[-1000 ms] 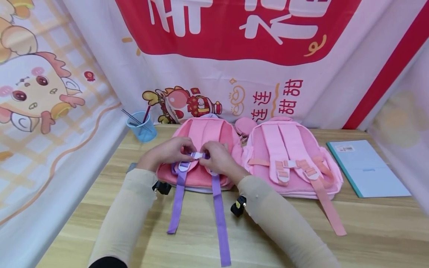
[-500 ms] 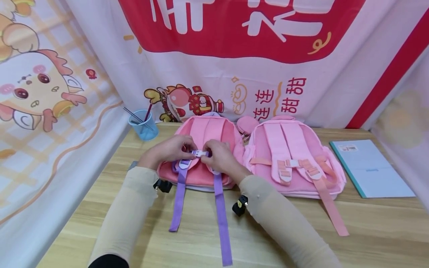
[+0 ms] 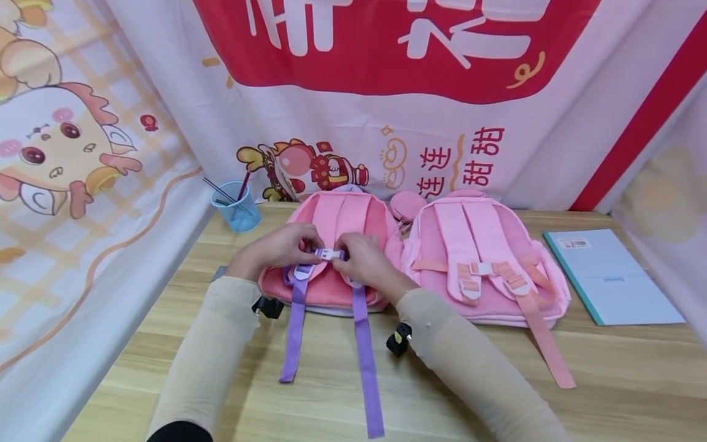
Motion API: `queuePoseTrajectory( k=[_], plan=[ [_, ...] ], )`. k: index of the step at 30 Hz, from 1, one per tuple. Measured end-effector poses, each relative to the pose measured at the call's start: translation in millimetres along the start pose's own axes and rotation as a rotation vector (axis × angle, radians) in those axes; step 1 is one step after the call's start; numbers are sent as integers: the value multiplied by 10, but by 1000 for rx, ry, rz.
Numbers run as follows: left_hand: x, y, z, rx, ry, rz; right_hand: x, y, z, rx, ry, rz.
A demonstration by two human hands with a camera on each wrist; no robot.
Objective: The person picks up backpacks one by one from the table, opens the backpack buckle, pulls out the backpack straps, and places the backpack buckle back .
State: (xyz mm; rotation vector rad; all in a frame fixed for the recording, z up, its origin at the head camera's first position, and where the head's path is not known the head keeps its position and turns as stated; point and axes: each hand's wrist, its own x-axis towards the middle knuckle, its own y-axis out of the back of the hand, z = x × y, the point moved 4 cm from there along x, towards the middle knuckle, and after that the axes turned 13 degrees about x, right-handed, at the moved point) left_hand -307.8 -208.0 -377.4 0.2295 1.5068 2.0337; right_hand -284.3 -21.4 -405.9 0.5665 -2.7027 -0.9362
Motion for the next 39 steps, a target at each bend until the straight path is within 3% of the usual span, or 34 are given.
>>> queuePoseTrajectory(
  k=[13,18,27,34,39],
  plan=[
    [-65,10,-67,-4,18,6,-41,49,26,71,47,-77],
    [-89,23,-82,-3,26,13,-58,91,56,105,15,-106],
    [-99,10,-111,0,31,19,-76,117,89,147,-55,-101],
    [-99,11,-110,-4,47,18,-88,134,87,122,-7,-72],
    [-97,15,-102,-4,38,21,-97,148,98,121,-18,-53]
  ],
)
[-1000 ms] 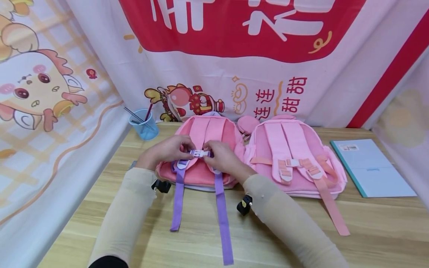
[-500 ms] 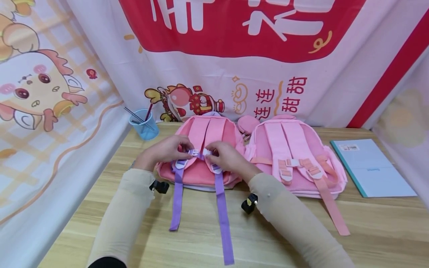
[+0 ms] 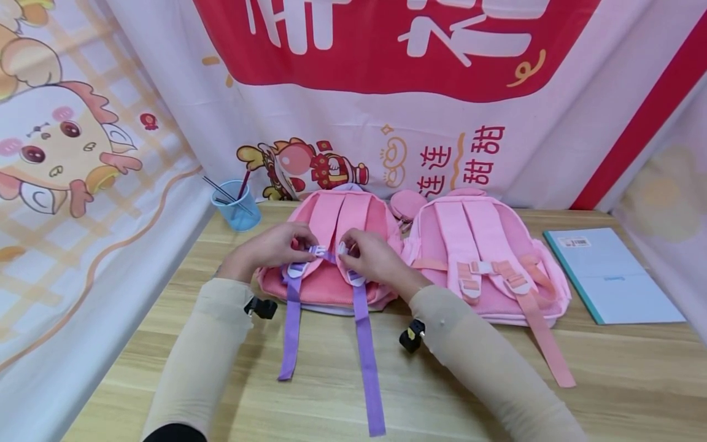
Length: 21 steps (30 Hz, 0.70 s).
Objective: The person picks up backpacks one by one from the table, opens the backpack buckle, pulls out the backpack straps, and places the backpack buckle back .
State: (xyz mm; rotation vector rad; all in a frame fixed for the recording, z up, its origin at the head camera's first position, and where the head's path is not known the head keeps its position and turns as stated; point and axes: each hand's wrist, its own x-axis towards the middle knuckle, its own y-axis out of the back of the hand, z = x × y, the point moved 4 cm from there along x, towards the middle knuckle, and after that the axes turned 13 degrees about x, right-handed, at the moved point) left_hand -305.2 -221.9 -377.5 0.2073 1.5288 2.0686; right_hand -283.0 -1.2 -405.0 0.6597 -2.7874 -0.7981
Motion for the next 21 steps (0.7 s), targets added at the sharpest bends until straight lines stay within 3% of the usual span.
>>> queuePoseTrajectory(
  k=[5,12,21],
  plan=[
    [-3,4,-11,-4,-1,8,-9,12,-5,6,19,15],
    [-12,25,-16,-10,-26,44,-33,34,-6,-75,88,28],
    [-24,30,-39,-10,-3,44,-64,82,17,-176,70,14]
  ],
)
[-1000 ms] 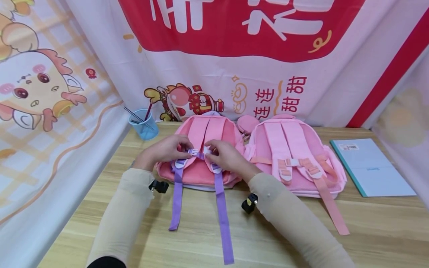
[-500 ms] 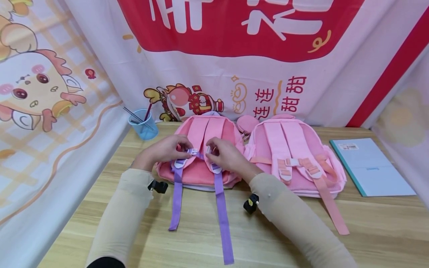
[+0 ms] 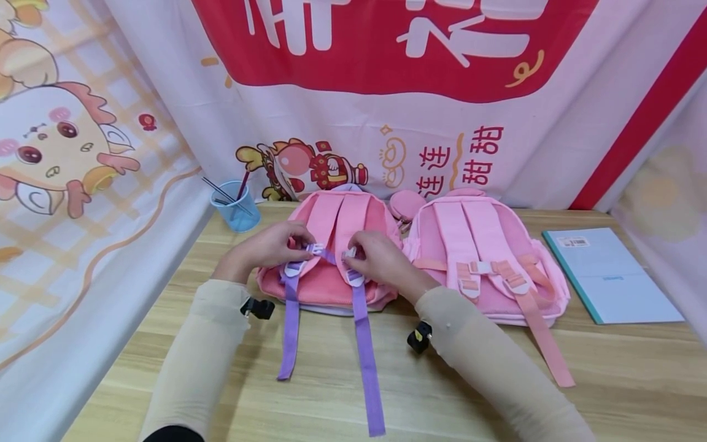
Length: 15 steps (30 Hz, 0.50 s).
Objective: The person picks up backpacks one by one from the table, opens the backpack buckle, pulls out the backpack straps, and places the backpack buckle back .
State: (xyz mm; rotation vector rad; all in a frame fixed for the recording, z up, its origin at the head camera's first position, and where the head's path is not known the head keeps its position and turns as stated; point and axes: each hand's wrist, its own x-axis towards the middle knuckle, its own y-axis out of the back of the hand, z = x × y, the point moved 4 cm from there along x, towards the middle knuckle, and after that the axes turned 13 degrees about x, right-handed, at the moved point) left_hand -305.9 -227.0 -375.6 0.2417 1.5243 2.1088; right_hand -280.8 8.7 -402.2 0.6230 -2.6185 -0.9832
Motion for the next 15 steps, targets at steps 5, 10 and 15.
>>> queuePoseTrajectory(
  k=[5,10,15],
  plan=[
    [-2,0,-11,-1,8,3,-7,-2,20,-57,-9,-27],
    [2,-19,-26,-3,5,7,-10,-16,32,-76,-17,-52],
    [3,-18,3,-6,-4,10,-9,-34,40,-76,-43,-89]
  ],
)
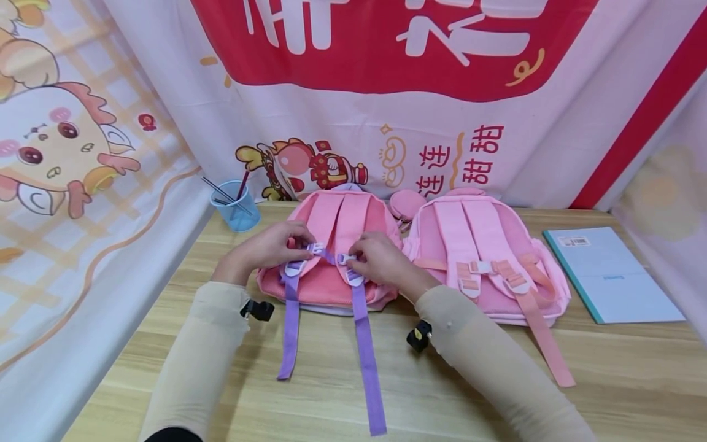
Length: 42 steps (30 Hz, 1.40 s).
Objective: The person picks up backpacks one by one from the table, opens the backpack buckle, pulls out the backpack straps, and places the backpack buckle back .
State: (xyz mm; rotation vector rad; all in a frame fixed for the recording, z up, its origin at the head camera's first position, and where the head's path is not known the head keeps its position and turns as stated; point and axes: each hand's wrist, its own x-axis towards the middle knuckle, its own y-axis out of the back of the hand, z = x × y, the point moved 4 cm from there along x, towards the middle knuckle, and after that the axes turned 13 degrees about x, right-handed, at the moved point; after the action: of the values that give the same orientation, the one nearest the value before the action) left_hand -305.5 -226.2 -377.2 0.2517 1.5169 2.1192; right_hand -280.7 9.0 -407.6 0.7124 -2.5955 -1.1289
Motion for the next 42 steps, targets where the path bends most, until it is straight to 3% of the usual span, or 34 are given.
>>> queuePoseTrajectory(
  k=[11,25,42],
  plan=[
    [-23,30,33,11,-5,8,6,-11,-8,13,-20,-3],
    [-55,126,91,35,2,27,18,0,-111,-24,28,65],
    [-85,205,105,45,-62,93,250,-139,-246,127,54,36]
  ],
)
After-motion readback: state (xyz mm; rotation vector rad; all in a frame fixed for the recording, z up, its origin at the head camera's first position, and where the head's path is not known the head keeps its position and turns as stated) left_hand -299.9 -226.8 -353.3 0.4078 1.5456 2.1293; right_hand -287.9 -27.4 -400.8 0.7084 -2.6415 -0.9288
